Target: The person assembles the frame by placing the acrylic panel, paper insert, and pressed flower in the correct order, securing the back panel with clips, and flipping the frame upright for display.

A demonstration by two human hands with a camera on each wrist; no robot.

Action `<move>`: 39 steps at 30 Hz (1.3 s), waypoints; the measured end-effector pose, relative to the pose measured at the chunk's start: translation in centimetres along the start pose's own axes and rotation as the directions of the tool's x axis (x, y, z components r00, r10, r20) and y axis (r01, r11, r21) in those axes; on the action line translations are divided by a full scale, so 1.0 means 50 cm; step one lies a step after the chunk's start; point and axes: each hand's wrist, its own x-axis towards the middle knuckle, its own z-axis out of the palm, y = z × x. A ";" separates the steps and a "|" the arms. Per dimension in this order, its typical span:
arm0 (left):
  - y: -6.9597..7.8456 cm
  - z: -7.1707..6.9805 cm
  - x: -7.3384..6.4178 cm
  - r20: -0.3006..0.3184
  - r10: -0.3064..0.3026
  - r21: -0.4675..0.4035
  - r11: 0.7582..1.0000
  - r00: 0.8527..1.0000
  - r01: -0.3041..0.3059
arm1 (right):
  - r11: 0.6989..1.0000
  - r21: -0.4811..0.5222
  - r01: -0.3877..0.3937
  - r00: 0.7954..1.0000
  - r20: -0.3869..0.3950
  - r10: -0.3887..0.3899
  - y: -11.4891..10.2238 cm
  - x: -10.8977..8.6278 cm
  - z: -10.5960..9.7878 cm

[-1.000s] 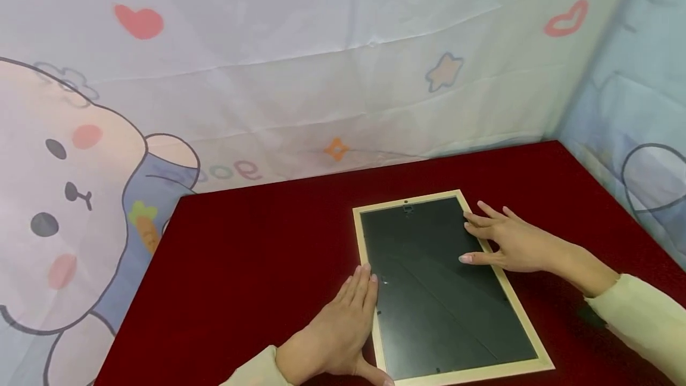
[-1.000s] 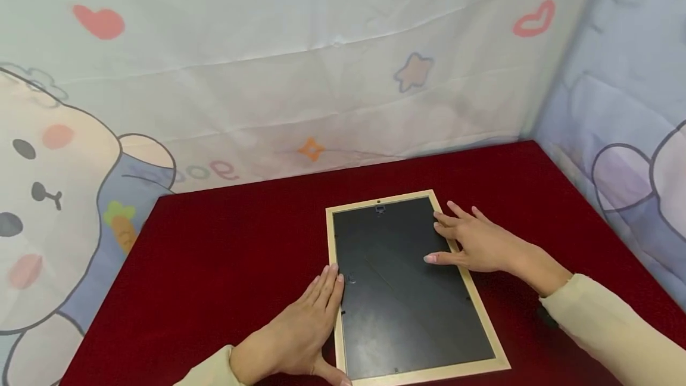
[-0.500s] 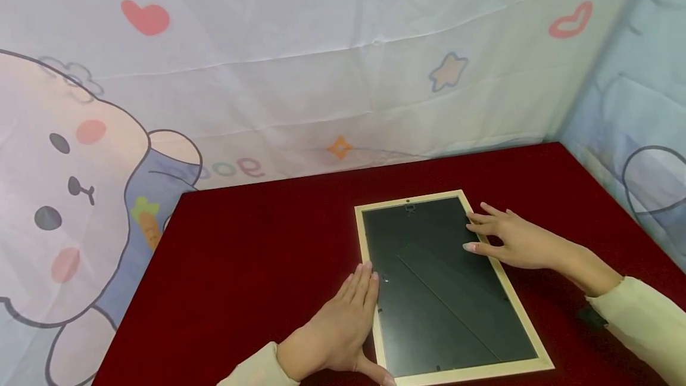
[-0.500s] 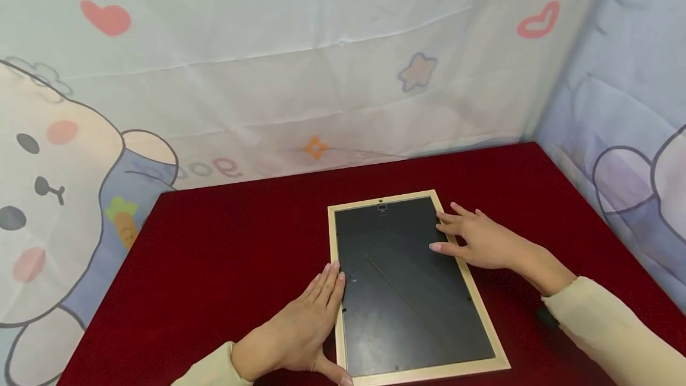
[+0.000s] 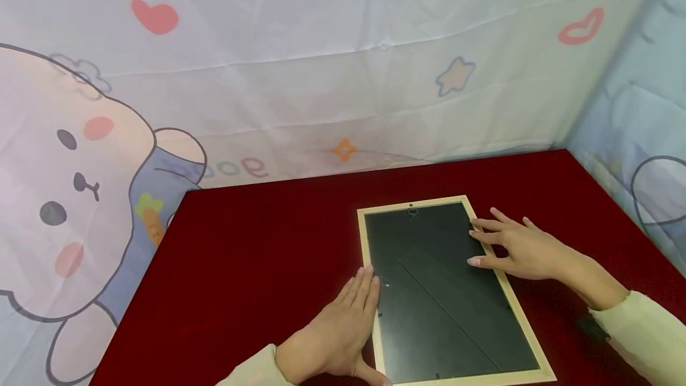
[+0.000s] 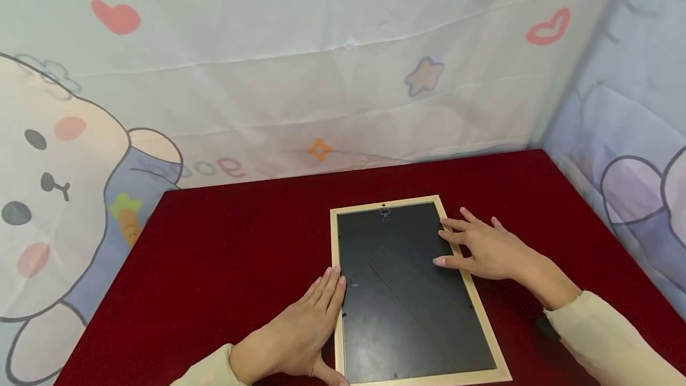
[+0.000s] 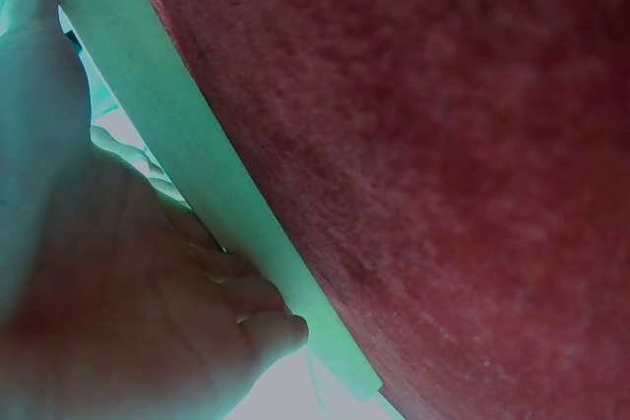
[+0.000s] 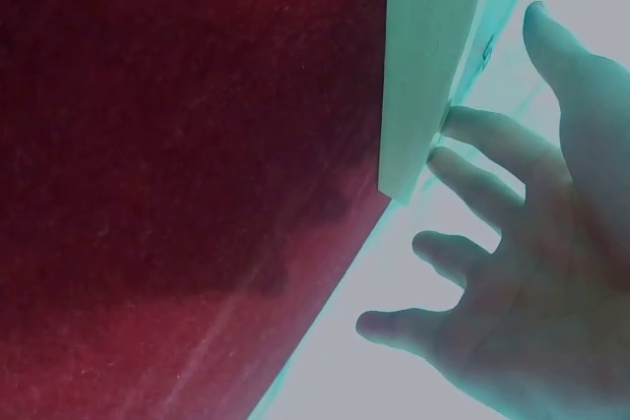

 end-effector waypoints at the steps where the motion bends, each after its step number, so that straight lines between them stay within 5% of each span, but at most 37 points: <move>1: 0.001 0.000 0.001 -0.002 0.003 0.001 1.000 1.000 -0.003 | 1.000 -0.009 -0.002 1.000 0.001 0.002 0.002 0.000 -0.001; 5: 0.003 -0.001 0.004 -0.014 0.007 -0.012 1.000 1.000 -0.007 | 1.000 -0.019 -0.008 1.000 0.008 0.008 0.007 0.000 -0.005; 11: -0.001 0.003 -0.001 0.003 -0.003 -0.062 0.998 1.000 0.003 | 0.981 0.194 0.010 0.997 0.072 -0.025 0.012 -0.005 0.002; 16: -0.006 0.005 -0.006 -0.031 0.020 -0.148 0.989 0.999 -0.025 | 0.967 0.253 0.026 0.998 0.052 -0.040 0.011 -0.016 0.008; 21: -0.021 -0.006 -0.006 -0.068 0.023 -0.273 0.961 0.997 -0.041 | 0.955 0.296 -0.027 0.999 -0.024 0.035 0.015 -0.022 0.014; 25: -0.032 -0.015 -0.001 -0.099 -0.024 -0.386 0.922 0.995 -0.016 | 0.926 0.362 -0.106 0.993 -0.012 0.119 0.021 -0.026 0.023; 28: -0.041 -0.020 0.006 -0.134 -0.094 -0.492 0.870 0.986 0.016 | 0.895 0.420 -0.150 0.987 0.017 0.158 0.020 -0.028 0.030; 31: -0.051 -0.020 0.013 -0.179 -0.161 -0.610 0.792 0.971 0.020 | 0.866 0.464 -0.186 0.982 0.053 0.182 0.015 -0.028 0.035; 39: -0.068 -0.011 0.031 -0.196 -0.342 -0.861 0.508 0.919 0.005 | 0.853 0.463 -0.240 0.970 0.090 0.225 0.011 -0.031 0.035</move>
